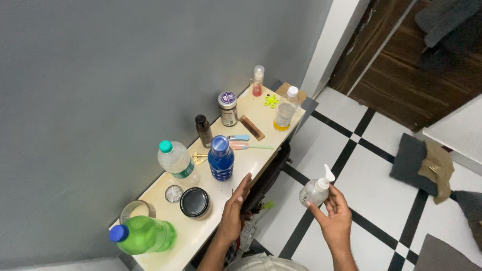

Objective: The person repeatedly opens a wall cabinet and transfers various personal care items, including bottles, a comb, and a jar, from the shelves to a small table. The person handles each item individually and places them on the table surface.

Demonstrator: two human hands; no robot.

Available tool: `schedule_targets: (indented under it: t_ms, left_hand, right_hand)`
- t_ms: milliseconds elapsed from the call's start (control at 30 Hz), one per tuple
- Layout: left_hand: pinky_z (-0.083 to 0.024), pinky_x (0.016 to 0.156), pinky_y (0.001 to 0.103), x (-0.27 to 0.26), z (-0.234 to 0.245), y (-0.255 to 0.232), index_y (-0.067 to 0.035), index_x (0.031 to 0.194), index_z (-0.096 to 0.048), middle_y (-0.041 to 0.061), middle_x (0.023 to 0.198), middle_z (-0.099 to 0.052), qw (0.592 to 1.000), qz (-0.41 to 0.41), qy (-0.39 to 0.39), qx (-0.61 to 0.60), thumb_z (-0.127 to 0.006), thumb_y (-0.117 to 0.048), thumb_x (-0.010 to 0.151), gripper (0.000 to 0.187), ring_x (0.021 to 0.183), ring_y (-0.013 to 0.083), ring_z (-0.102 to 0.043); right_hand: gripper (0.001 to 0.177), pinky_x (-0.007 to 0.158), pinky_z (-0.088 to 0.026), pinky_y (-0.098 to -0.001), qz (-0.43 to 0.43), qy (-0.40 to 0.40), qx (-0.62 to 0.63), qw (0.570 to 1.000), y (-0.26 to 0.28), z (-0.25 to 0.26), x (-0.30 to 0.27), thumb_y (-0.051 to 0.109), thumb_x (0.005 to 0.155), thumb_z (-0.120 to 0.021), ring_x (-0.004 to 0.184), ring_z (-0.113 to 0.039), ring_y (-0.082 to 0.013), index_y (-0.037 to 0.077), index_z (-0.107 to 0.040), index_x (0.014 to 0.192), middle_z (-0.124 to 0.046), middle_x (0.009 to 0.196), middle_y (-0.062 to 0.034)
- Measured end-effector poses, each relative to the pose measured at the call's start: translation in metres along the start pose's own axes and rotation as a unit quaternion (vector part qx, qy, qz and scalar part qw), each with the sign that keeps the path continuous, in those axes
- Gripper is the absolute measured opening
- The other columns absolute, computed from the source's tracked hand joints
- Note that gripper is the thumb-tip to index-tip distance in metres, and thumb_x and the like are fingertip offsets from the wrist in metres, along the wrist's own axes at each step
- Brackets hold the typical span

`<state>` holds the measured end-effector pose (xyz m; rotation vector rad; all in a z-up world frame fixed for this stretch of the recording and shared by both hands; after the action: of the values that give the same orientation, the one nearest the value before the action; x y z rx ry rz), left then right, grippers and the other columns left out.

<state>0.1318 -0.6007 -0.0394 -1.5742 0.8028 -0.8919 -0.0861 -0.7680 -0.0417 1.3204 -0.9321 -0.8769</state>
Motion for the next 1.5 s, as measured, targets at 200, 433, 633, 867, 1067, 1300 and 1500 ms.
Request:
schedule_targets:
  t_ms: [200,433,633,867,1067,1300,1500]
  left_hand:
    - [-0.019,0.129,0.043,0.009,0.001,0.019,0.001,0.161,-0.027,0.020,0.170,-0.030,0.999,0.014,-0.025,-0.018,-0.025,-0.038,0.108,0.065,0.158,0.0325,-0.027]
    - [-0.020,0.128,0.043,0.031,-0.009,0.017,-0.002,0.160,-0.032,0.019,0.168,-0.034,0.992,0.034,-0.118,-0.022,-0.026,-0.033,0.107,0.062,0.157,0.0314,-0.030]
    - [-0.021,0.128,0.042,0.050,-0.028,0.008,-0.004,0.161,-0.031,0.017,0.168,-0.034,0.981,0.058,-0.184,0.011,-0.025,-0.035,0.107,0.062,0.157,0.0297,-0.030]
    - [-0.023,0.129,0.044,0.061,-0.045,0.019,-0.003,0.162,-0.026,0.016,0.170,-0.029,0.970,0.025,-0.241,0.037,-0.023,-0.031,0.108,0.061,0.158,0.0299,-0.027]
    - [-0.023,0.129,0.044,0.056,-0.056,0.031,-0.001,0.161,-0.029,0.018,0.169,-0.031,0.949,0.010,-0.313,0.037,-0.025,-0.027,0.108,0.059,0.157,0.0313,-0.030]
    - [-0.022,0.128,0.044,0.036,-0.073,0.036,-0.002,0.161,-0.029,0.018,0.168,-0.033,0.912,0.022,-0.406,0.053,-0.022,-0.030,0.107,0.061,0.157,0.0314,-0.030]
    - [-0.023,0.128,0.044,0.023,-0.090,0.038,-0.002,0.160,-0.030,0.018,0.168,-0.034,0.880,0.022,-0.471,0.054,-0.023,-0.032,0.107,0.061,0.156,0.0316,-0.030]
  right_hand:
    - [0.072,0.112,-0.050,-0.0388,0.015,0.043,-0.014,0.999,-0.017,-0.016,0.039,-0.009,0.078,-0.078,0.130,-0.060,-0.0249,-0.006,-0.048,0.143,-0.062,0.137,-0.0180]
    - [0.072,0.110,-0.050,-0.0390,0.028,0.145,0.023,0.989,-0.037,-0.041,0.103,-0.009,0.076,-0.079,0.126,-0.062,-0.0257,-0.006,-0.049,0.142,-0.063,0.135,-0.0186]
    - [0.070,0.112,-0.049,-0.0390,0.033,0.227,0.037,0.973,-0.037,-0.057,0.157,-0.008,0.077,-0.080,0.129,-0.060,-0.0257,-0.006,-0.050,0.141,-0.062,0.136,-0.0190]
    - [0.071,0.108,-0.051,-0.0384,0.002,0.310,0.029,0.950,-0.046,-0.078,0.187,-0.005,0.078,-0.080,0.126,-0.063,-0.0247,-0.004,-0.050,0.143,-0.064,0.135,-0.0183]
    - [0.072,0.109,-0.050,-0.0379,0.003,0.394,0.044,0.918,-0.067,-0.105,0.207,-0.006,0.077,-0.080,0.127,-0.062,-0.0249,-0.004,-0.050,0.142,-0.063,0.135,-0.0185]
    - [0.071,0.109,-0.050,-0.0373,0.023,0.485,0.058,0.872,-0.079,-0.136,0.213,-0.008,0.078,-0.079,0.127,-0.060,-0.0235,-0.003,-0.048,0.142,-0.061,0.134,-0.0165]
    - [0.069,0.111,-0.048,-0.0355,0.064,0.526,0.009,0.848,-0.081,-0.155,0.212,-0.007,0.075,-0.079,0.129,-0.060,-0.0236,0.000,-0.051,0.138,-0.061,0.134,-0.0136]
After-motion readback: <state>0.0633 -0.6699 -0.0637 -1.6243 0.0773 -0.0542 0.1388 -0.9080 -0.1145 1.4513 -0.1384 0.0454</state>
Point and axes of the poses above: each hand's wrist, its own x-axis towards the middle knuckle, its own z-axis out of the back of the hand, y = z × x, the point moved 3 cm from there along x, towards the middle knuckle
